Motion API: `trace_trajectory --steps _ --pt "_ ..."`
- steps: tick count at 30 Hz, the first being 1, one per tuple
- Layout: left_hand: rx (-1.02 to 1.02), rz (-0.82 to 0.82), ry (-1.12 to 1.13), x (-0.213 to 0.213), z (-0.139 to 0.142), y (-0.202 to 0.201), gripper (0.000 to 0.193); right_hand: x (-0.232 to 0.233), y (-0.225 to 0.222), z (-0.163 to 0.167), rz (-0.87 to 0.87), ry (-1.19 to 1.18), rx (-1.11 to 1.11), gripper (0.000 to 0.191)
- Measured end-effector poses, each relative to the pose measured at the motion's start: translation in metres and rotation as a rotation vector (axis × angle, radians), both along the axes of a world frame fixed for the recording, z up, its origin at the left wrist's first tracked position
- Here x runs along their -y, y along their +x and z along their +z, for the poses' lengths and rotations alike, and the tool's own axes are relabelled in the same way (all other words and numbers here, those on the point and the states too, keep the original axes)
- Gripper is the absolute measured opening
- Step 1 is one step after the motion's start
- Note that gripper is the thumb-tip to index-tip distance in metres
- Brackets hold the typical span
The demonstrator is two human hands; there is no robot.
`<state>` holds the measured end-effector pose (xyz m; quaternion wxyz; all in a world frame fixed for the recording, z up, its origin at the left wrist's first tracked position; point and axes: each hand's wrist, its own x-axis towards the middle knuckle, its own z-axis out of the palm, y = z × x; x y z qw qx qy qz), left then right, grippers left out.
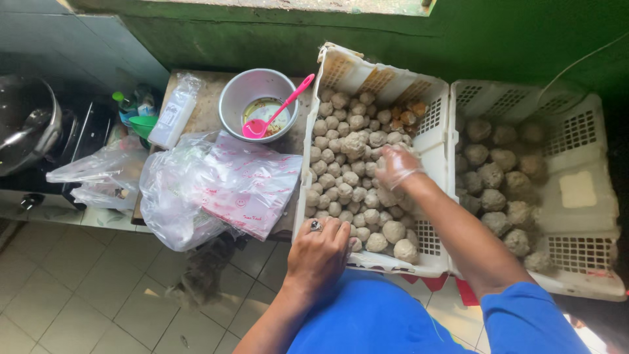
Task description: The person stands at a counter and sorts round meatballs between two plastic crates, picking individual balls from one crate and placing them into the other while wearing a plastic glove on one hand. A metal bowl with a pink ladle and plastic bags sit on the counter beside the crates.
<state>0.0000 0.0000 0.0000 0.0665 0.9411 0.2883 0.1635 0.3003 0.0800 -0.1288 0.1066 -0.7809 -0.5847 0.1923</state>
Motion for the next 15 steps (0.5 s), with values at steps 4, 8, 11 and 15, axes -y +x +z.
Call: trace_trajectory --steps 4,8,11,15 --pt "-0.017 0.025 -0.013 0.004 -0.009 0.019 0.025 -0.010 0.047 -0.018 0.086 0.296 -0.305 0.041" --pt "-0.020 0.046 -0.029 0.009 -0.012 0.039 0.026 -0.024 0.071 -0.018 -0.530 0.026 -0.918 0.050" --pt "-0.002 0.055 0.002 0.013 -0.019 0.050 0.026 -0.039 0.087 -0.024 -0.592 0.201 -1.061 0.050" --pt "-0.005 0.067 0.006 0.015 -0.033 0.058 0.027 -0.043 0.096 -0.036 -0.588 0.303 -1.146 0.055"
